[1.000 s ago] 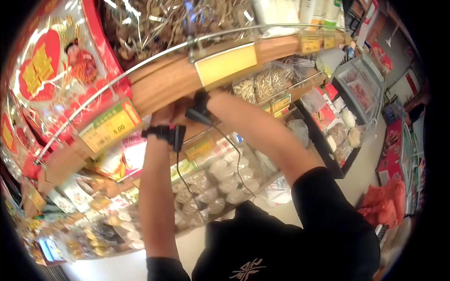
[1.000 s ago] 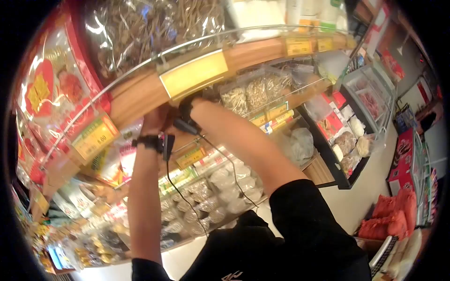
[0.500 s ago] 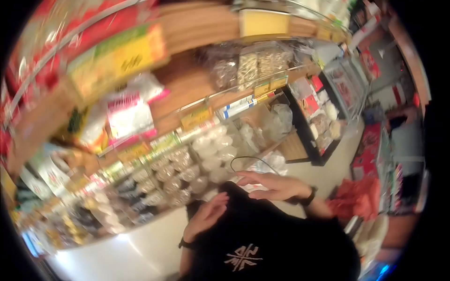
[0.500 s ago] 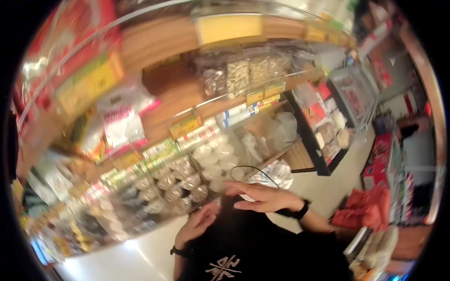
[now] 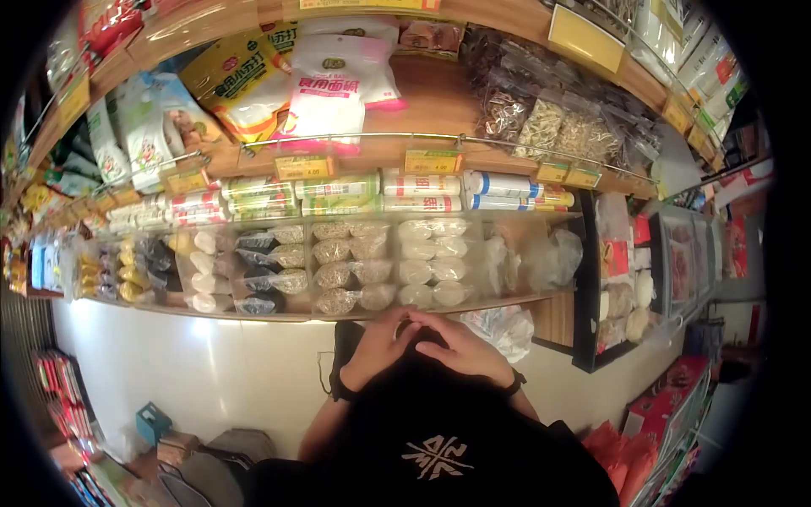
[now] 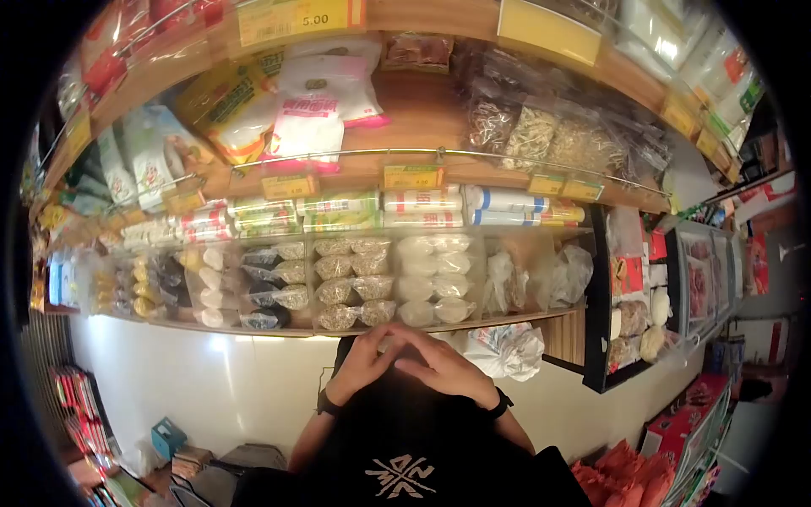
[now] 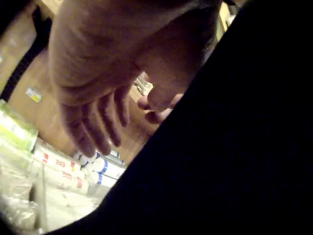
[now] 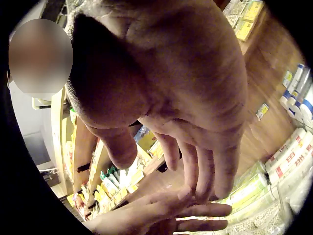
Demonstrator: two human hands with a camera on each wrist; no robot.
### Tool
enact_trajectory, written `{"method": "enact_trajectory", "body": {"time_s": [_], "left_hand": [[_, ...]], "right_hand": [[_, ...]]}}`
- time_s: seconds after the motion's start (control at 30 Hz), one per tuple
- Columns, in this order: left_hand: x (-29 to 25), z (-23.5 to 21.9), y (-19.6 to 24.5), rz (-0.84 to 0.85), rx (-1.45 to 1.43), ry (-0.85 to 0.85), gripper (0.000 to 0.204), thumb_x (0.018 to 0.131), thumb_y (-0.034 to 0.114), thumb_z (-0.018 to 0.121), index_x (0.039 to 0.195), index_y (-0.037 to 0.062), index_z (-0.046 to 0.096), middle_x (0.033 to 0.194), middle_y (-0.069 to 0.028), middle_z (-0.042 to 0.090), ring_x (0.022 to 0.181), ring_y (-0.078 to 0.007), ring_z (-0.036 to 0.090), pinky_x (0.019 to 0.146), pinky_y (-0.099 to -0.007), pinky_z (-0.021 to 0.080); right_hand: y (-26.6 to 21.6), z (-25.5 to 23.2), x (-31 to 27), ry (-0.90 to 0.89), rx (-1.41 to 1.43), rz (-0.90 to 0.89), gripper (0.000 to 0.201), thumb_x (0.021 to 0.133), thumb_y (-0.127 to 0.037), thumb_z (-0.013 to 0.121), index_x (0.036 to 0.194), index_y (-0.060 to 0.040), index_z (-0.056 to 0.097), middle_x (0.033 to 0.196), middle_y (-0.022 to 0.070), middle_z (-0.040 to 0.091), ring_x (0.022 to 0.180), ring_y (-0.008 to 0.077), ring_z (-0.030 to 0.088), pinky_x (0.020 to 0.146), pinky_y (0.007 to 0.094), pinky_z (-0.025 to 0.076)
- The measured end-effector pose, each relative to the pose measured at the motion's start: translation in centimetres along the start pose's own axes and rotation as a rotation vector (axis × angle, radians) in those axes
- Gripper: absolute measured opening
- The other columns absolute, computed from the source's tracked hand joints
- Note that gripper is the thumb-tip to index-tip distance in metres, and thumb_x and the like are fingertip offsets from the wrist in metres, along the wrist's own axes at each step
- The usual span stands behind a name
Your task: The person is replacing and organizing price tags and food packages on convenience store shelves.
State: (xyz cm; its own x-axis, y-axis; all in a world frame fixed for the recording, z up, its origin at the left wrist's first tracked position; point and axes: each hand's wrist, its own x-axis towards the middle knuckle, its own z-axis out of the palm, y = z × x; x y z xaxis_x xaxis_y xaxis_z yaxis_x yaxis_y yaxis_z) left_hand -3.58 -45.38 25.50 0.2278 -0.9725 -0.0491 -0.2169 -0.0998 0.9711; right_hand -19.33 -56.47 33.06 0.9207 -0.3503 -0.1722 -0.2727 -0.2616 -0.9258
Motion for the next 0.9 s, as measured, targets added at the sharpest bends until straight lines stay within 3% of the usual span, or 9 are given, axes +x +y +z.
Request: {"method": "enact_trajectory", "body": {"time_s": [0.17,0.23,0.37,0.43,0.63,0.67,0.7,0.73,0.9], "left_hand": [[-1.0,1.1,-0.1,-0.19,-0.119,0.0,0.019,0.095,0.016,0.06,0.099,-0.0011,0.068,0.079,-0.0053,0.068,0.07,-0.0084,0.059,0.063,-0.0248,0.048],[-2.4,1.9,-1.1,-0.172,-0.069,0.124,0.018,0.095,0.015,0.061,0.099,-0.0011,0.068,0.08,-0.0045,0.068,0.073,-0.0086,0.06,0.067,-0.0249,0.049],[-6.5,4.4,-2.2,-0.445,-0.118,0.233,0.018,0.091,0.015,0.064,0.101,0.0011,0.069,0.089,-0.0138,0.071,0.08,-0.0195,0.067,0.073,-0.0289,0.052],[-9.2,6.3,-3.0,-0.396,-0.017,0.364,0.024,0.093,0.02,0.063,0.106,0.0004,0.067,0.097,-0.014,0.07,0.089,-0.0178,0.065,0.08,-0.0311,0.051],[-17.2,10.7,-6.4,-0.58,-0.001,0.559,0.031,0.096,0.023,0.059,0.116,-0.0002,0.063,0.105,-0.0103,0.068,0.103,-0.0185,0.061,0.09,-0.0324,0.049],[-15.7,10.6,-2.5,-0.46,0.072,0.595,0.029,0.096,0.018,0.058,0.119,0.0008,0.062,0.099,-0.0062,0.068,0.088,-0.0112,0.059,0.08,-0.0292,0.049],[-14.8,10.8,0.4,-0.586,-0.138,0.618,0.029,0.097,0.018,0.056,0.119,0.0007,0.061,0.099,-0.0065,0.068,0.084,-0.012,0.059,0.076,-0.0289,0.049],[-12.4,10.3,5.7,-0.712,-0.343,0.664,0.029,0.098,0.019,0.055,0.12,0.0006,0.061,0.099,-0.0069,0.069,0.08,-0.0129,0.058,0.073,-0.0287,0.048],[-17.8,14.1,-2.0,-0.475,-0.143,0.655,0.032,0.098,0.024,0.055,0.118,0.0004,0.061,0.098,-0.0107,0.069,0.073,-0.0125,0.062,0.064,-0.0249,0.048]], "right_hand": [[4.7,-0.4,-2.6,-0.09,0.636,0.125,0.042,0.096,-0.009,0.056,0.136,-0.0005,0.045,0.128,0.0144,0.058,0.115,0.0228,0.058,0.1,0.033,0.045],[6.2,-1.1,-3.8,-0.1,0.871,0.299,0.036,0.097,-0.008,0.053,0.131,0.0035,0.049,0.123,0.0187,0.059,0.115,0.0264,0.059,0.102,0.0342,0.044],[13.5,0.5,-5.1,-0.067,0.901,0.333,0.019,0.098,-0.011,0.052,0.108,0.004,0.059,0.093,0.0096,0.063,0.099,0.0212,0.063,0.097,0.0334,0.048],[15.5,1.2,-5.1,-0.081,0.922,0.377,0.015,0.097,-0.01,0.055,0.106,0.0013,0.059,0.085,0.003,0.057,0.081,0.0137,0.059,0.087,0.0294,0.051],[19.1,3.2,-4.7,-0.251,0.838,0.434,0.02,0.092,-0.006,0.058,0.112,-0.0024,0.057,0.099,0.0016,0.058,0.082,0.0099,0.057,0.077,0.0245,0.048],[15.3,2.4,-5.1,-0.236,0.819,0.382,0.024,0.092,-0.008,0.059,0.115,-0.003,0.056,0.1,0.001,0.059,0.084,0.0096,0.058,0.076,0.0244,0.048],[13.0,1.7,-5.1,-0.408,0.747,0.175,0.029,0.092,-0.011,0.06,0.119,-0.0037,0.054,0.1,0.0013,0.06,0.087,0.0095,0.059,0.077,0.0237,0.049],[12.2,2.7,-6.3,-0.42,0.831,0.303,0.029,0.093,-0.012,0.06,0.121,-0.0049,0.054,0.101,0.0017,0.06,0.09,0.01,0.06,0.078,0.0237,0.049],[12.6,6.3,-6.3,-0.762,0.868,0.164,0.04,0.096,-0.008,0.055,0.134,-0.0067,0.042,0.119,0.0036,0.053,0.114,0.0138,0.05,0.099,0.0293,0.041]]}}
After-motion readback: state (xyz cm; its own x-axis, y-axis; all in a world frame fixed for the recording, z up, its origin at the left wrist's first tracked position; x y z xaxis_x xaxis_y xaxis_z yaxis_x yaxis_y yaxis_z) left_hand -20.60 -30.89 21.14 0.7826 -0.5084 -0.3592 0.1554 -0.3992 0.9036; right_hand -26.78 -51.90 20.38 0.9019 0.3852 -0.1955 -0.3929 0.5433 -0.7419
